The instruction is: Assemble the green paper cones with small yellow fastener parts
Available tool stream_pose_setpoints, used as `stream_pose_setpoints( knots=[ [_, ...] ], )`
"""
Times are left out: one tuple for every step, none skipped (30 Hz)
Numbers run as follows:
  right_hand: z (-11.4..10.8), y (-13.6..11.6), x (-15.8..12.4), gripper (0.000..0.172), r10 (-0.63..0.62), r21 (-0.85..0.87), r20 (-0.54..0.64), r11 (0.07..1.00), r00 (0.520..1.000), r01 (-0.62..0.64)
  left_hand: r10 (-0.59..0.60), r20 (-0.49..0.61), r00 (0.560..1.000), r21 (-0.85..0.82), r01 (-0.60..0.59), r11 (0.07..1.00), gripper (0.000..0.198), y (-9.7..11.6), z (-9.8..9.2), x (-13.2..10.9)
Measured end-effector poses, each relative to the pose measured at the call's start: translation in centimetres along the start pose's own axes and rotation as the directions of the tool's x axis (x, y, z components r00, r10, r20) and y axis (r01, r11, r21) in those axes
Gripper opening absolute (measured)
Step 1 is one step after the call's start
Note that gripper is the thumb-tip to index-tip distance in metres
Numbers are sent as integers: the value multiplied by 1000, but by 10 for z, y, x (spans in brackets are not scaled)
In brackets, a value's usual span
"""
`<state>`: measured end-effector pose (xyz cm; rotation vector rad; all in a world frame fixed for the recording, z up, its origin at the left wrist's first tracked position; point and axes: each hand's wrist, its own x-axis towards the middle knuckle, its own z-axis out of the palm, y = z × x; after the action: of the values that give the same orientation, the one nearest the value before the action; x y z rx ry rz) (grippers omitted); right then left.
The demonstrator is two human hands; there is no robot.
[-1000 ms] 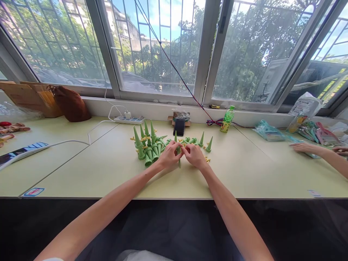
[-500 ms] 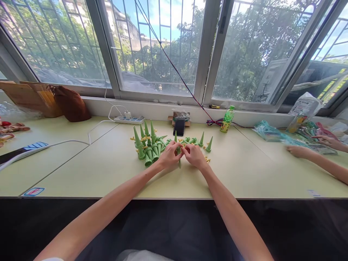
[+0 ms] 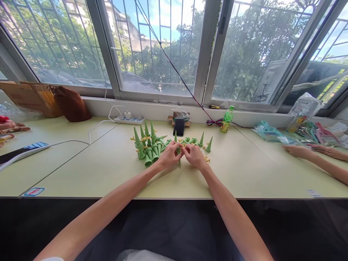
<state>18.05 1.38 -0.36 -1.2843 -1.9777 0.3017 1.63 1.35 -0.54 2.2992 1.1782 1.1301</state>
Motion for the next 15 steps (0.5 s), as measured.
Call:
stream_pose_setpoints(
  knots=[
    [0,0,0,35,0,-8,-1,1000,1000,0,0,1,1000,1,0,1000,16,0,0,0],
    [0,0,0,37,0,-14,-3,1000,1000,0,-1,4,1000,3,1,1000,16,0,0,0],
    [0,0,0,38,0,-17,-4,1000,1000,0,-2,6,1000,3,2,1000,16,0,0,0],
    [0,0,0,37,1,-15,-5,1000,1000,-1,-3,9,1000,3,3,1000,16,0,0,0],
    [0,0,0,35,2,-11,-6,1000,1000,-2,-5,9,1000,2,4,1000,16,0,0,1],
    [0,0,0,32,2,-5,-6,1000,1000,-2,-6,9,1000,0,6,1000,16,0,0,1],
    [0,0,0,29,0,-1,-5,1000,1000,0,-7,8,1000,-1,7,1000,16,0,0,1],
    [0,-1,0,27,-2,2,-3,1000,1000,2,-8,7,1000,-2,8,1000,16,0,0,1],
    [0,-1,0,26,-3,3,-2,1000,1000,3,-9,7,1000,-2,9,1000,15,1,0,1],
    [0,-1,0,26,-3,5,2,1000,1000,3,-9,9,1000,0,9,1000,15,1,0,1],
    [0,-1,0,27,-3,7,5,1000,1000,3,-9,10,1000,2,9,1000,14,1,0,1],
    [0,-1,0,28,-4,9,7,1000,1000,4,-6,11,1000,5,6,1000,14,1,0,1],
    [0,0,0,30,-5,10,7,1000,1000,5,-3,13,1000,8,3,1000,14,1,0,1],
    [0,0,0,33,-7,10,7,1000,1000,7,1,14,1000,10,-2,1000,14,0,1,1],
    [0,1,0,36,-10,7,6,1000,1000,10,6,14,1000,12,-6,1000,14,0,1,1]
  ],
)
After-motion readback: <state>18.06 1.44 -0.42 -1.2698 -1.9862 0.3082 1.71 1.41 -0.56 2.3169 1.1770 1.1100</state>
